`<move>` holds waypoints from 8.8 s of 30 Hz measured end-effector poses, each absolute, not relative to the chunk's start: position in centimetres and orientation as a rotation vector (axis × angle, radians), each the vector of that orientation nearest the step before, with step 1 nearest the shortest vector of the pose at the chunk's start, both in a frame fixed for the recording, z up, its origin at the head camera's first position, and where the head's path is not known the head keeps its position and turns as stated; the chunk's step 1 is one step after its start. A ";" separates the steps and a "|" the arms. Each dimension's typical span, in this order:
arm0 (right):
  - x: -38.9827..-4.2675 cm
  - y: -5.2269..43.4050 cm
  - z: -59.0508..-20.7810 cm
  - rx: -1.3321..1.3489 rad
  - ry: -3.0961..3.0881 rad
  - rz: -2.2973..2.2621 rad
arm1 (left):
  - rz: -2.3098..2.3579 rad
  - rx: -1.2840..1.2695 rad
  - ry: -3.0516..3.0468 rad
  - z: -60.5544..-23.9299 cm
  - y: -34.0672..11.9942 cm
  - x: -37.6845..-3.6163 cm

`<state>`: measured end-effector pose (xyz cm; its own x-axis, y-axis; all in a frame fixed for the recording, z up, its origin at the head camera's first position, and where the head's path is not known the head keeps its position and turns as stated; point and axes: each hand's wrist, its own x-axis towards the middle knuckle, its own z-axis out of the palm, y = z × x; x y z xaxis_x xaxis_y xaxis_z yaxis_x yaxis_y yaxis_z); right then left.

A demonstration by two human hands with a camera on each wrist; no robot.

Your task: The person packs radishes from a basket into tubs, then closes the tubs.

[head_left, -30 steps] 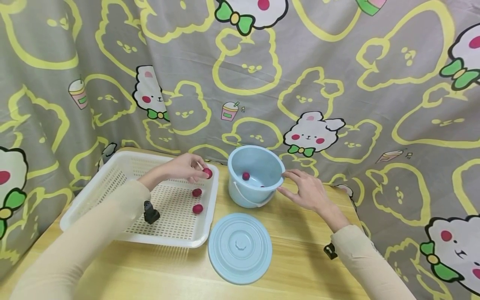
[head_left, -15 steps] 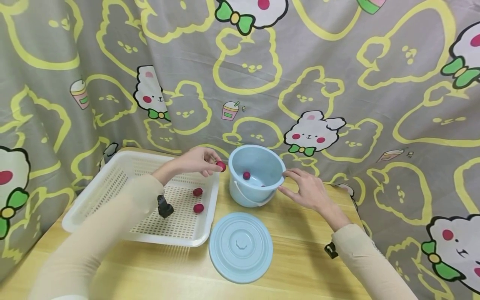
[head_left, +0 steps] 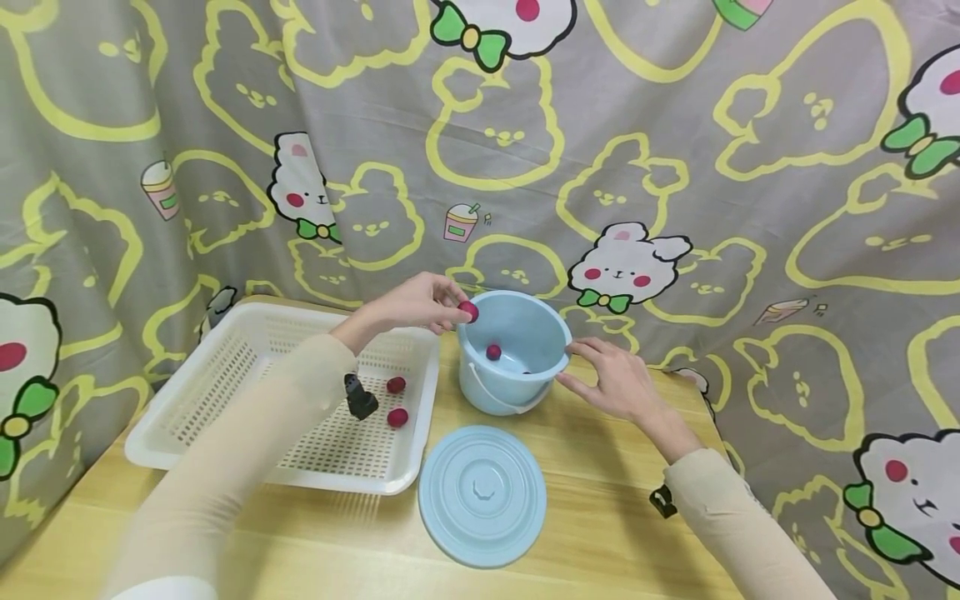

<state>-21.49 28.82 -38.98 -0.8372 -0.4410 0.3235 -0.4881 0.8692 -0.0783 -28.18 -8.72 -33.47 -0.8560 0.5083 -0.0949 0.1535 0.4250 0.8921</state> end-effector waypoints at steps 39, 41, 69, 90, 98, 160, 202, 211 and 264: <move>-21.5 28.9 -39.1 0.677 -2.771 0.221 | 1.368 0.625 2.339 -35.6 -1.6 -29.7; -21.5 28.9 -39.1 0.675 -2.775 0.221 | 1.358 0.634 2.333 -35.7 -1.4 -29.8; -21.5 28.9 -39.1 0.683 -2.759 0.227 | 1.199 0.669 2.396 -36.3 -0.1 -29.7; -21.6 28.9 -39.0 0.703 -2.737 0.227 | 1.275 0.767 2.335 -36.0 -0.8 -29.6; -21.5 28.9 -39.0 0.698 -2.741 0.225 | 1.282 0.802 2.308 -35.6 -1.3 -29.0; -21.4 28.8 -39.1 0.688 -2.744 0.210 | 1.267 0.726 2.358 -39.1 -15.9 -24.8; -21.3 28.9 -39.2 0.690 -2.731 0.218 | 1.168 0.514 2.332 -46.3 -18.3 -25.8; -21.3 28.9 -39.2 0.684 -2.736 0.219 | 1.108 0.535 2.360 -46.7 -17.7 -26.1; -21.3 28.8 -39.0 0.689 -2.735 0.225 | 1.065 0.494 2.388 -46.6 -16.0 -26.6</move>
<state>-21.29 28.82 -39.01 -0.8358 -0.4353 0.3345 -0.4841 0.8718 -0.0750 -26.58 -15.98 -46.59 -0.8215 0.4996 -0.2749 0.1293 0.6327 0.7635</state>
